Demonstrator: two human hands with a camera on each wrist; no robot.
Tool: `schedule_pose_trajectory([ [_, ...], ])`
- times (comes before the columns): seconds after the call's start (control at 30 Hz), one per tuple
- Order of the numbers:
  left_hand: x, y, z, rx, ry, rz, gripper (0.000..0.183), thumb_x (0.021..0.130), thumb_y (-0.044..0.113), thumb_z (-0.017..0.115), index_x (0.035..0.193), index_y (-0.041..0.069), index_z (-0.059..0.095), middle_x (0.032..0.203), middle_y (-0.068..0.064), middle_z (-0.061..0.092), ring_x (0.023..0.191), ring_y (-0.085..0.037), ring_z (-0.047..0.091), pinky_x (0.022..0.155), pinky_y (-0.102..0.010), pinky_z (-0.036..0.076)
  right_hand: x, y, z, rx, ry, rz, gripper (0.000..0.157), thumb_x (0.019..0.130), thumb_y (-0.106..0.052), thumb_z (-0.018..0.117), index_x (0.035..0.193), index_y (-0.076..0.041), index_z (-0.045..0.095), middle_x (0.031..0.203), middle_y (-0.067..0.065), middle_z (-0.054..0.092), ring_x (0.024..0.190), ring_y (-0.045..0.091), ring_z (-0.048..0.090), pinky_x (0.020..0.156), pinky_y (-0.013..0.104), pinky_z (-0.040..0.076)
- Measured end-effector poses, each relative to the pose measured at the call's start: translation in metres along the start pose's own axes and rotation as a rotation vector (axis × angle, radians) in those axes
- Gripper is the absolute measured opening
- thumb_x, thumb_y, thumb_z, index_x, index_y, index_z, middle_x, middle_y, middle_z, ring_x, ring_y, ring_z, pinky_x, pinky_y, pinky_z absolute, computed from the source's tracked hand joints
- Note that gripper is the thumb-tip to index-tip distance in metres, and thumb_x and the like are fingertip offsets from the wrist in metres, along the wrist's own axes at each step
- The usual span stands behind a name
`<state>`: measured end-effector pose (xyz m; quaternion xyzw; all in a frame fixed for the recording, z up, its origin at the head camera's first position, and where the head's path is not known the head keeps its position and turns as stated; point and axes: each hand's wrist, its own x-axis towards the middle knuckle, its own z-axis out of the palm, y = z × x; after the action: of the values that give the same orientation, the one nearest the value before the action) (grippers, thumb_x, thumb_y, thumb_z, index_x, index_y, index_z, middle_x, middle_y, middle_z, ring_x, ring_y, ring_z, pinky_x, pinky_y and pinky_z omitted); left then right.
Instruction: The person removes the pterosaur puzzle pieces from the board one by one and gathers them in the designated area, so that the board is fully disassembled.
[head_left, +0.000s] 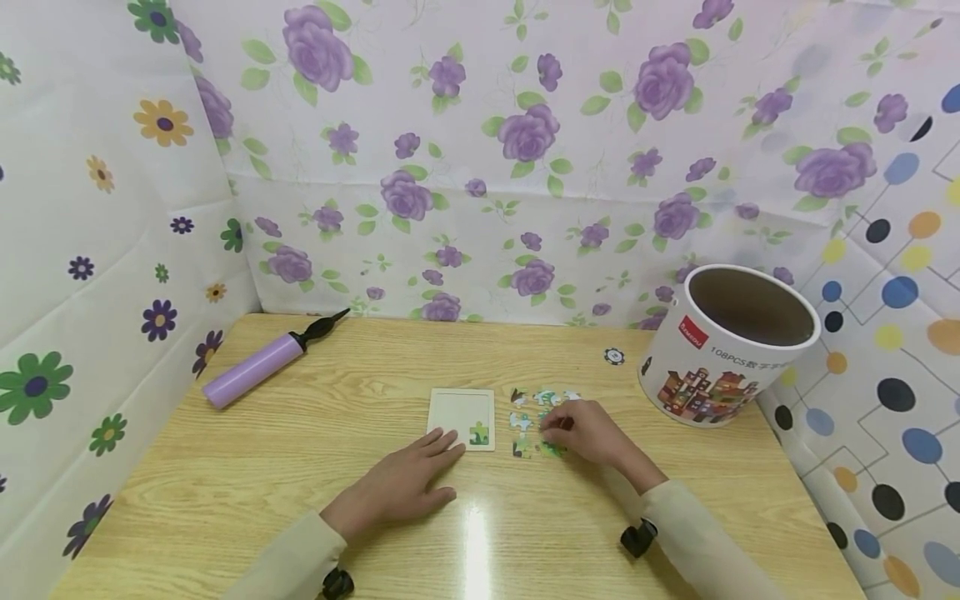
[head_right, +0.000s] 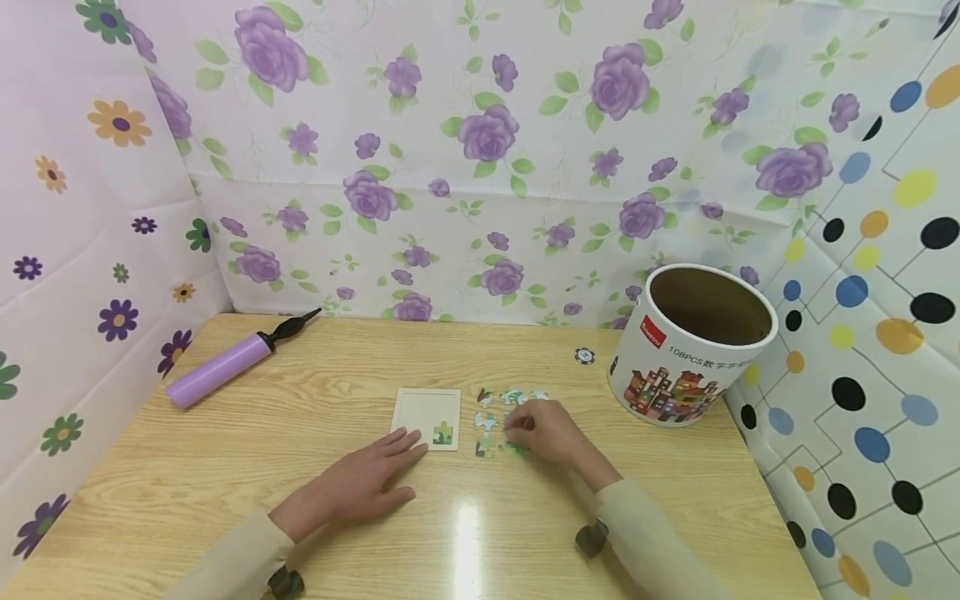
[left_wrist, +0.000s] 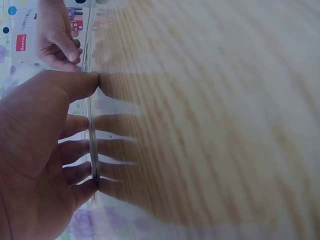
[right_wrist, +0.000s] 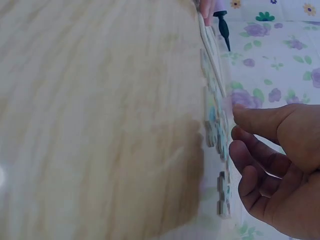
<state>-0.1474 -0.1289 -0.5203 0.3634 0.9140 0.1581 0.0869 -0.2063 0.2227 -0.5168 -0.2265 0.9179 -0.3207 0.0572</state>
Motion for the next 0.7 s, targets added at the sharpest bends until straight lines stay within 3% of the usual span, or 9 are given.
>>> schedule_pose_trajectory([
  [0.17,0.0,-0.001,0.0,-0.01,0.002,0.002,0.064,0.104,0.043,0.055,0.157,0.009,0.042,0.164,-0.012,0.034,0.154,-0.034,0.027,0.12,-0.049,0.032,0.009,-0.005,0.005,0.0,-0.006,0.003,0.015,0.092,-0.017,0.078,0.106,-0.014,0.08,0.089,-0.012,0.071,0.081,0.005,0.063,0.072,0.025,0.054],
  [0.43,-0.001,-0.001,0.001,-0.004,-0.002,-0.007,0.064,0.103,0.044,0.056,0.157,0.011,0.042,0.165,-0.011,0.033,0.154,-0.033,0.026,0.121,-0.047,0.031,0.027,-0.022,0.018,0.024,-0.026,-0.075,0.021,0.093,-0.021,0.077,0.111,-0.01,0.079,0.095,-0.008,0.073,0.085,0.006,0.066,0.074,0.027,0.057],
  [0.7,0.0,-0.001,0.001,0.006,-0.001,-0.012,0.064,0.103,0.044,0.056,0.157,0.012,0.043,0.164,-0.011,0.034,0.153,-0.033,0.028,0.121,-0.047,0.032,0.046,-0.039,0.035,0.042,-0.058,-0.077,0.025,0.095,-0.026,0.075,0.116,-0.012,0.078,0.097,-0.009,0.072,0.088,0.006,0.066,0.076,0.029,0.056],
])
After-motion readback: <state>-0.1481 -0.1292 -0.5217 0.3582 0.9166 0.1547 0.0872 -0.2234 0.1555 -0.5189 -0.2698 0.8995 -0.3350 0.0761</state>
